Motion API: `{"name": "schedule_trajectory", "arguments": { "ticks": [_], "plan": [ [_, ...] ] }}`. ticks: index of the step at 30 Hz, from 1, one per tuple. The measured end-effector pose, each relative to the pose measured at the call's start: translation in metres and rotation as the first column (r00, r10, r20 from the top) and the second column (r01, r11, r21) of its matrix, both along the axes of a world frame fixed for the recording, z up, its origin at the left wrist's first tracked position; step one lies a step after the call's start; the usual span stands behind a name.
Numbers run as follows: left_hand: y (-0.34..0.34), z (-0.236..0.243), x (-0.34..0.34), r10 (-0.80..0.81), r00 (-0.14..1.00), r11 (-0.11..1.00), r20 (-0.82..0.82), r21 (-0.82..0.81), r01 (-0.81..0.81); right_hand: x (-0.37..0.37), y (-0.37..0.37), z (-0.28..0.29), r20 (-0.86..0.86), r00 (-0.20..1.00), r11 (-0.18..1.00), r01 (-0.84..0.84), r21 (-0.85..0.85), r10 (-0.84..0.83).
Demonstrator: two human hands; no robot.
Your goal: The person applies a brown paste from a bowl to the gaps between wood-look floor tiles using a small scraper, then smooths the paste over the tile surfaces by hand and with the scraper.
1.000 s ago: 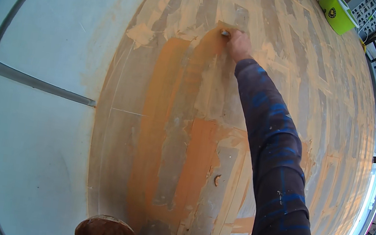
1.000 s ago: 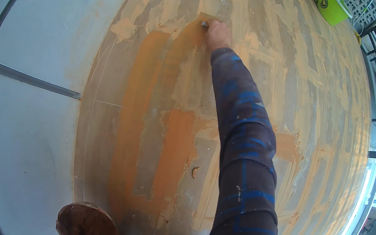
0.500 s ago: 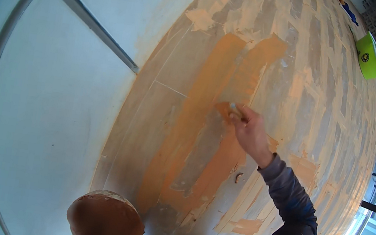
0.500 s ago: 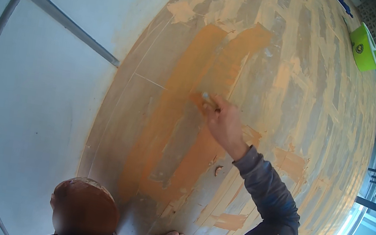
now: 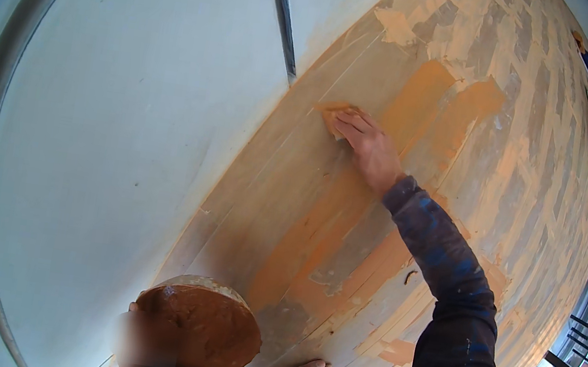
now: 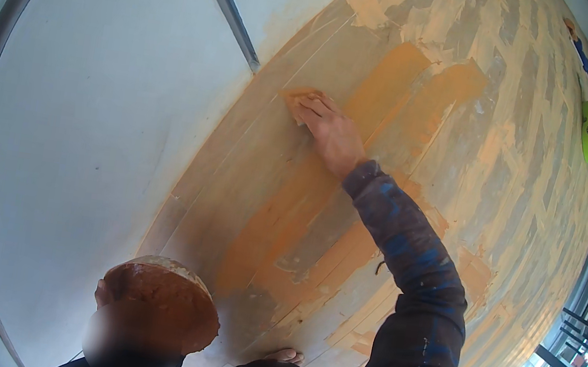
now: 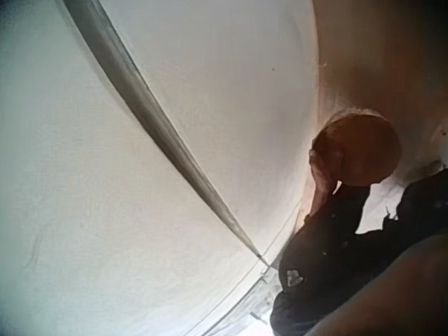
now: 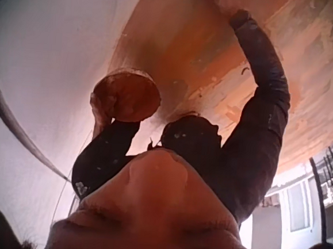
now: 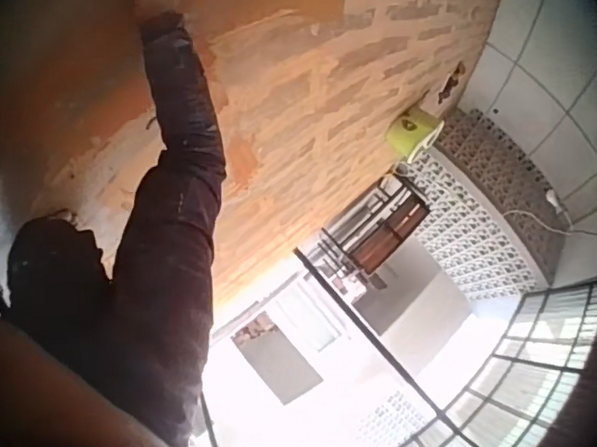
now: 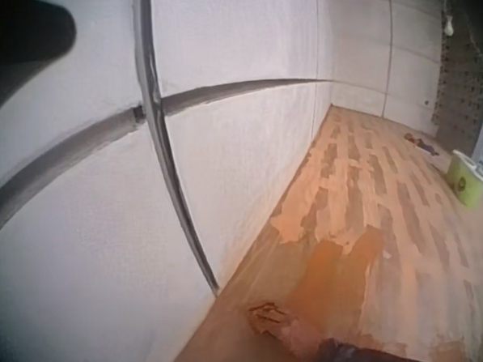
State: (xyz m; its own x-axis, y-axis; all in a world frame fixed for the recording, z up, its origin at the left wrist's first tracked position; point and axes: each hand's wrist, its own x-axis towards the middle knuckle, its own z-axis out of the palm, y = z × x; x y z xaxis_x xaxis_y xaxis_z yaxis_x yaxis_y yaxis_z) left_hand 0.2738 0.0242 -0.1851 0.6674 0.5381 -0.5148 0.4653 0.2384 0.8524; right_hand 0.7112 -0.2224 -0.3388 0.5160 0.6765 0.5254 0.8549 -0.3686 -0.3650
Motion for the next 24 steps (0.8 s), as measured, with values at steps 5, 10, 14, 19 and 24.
{"name": "schedule_trajectory", "arguments": {
  "ticks": [5,10,14,19,24],
  "plan": [
    [0.006,0.01,-0.01,0.049,0.999,0.999,0.022,0.009,-0.049,-0.023,-0.043,0.022,-0.238,0.971,0.974,-0.044,-0.221,-0.01],
    [0.004,0.008,-0.012,0.042,0.997,0.998,0.062,-0.05,-0.039,0.031,0.016,0.024,-0.309,0.947,0.996,-0.084,0.024,0.087],
    [0.003,0.005,-0.015,0.003,0.999,1.0,0.045,-0.011,-0.003,0.044,0.003,-0.006,-0.195,0.959,0.97,-0.225,-0.092,0.204],
    [-0.004,0.015,-0.017,0.061,0.996,0.997,0.072,-0.061,-0.057,0.017,-0.11,0.019,-0.186,0.975,0.904,-0.188,-0.383,0.124],
    [-0.014,0.017,-0.016,0.074,0.988,0.992,0.132,-0.114,-0.059,0.018,-0.097,0.035,-0.237,0.969,0.939,-0.146,-0.312,0.072]
  ]
}}
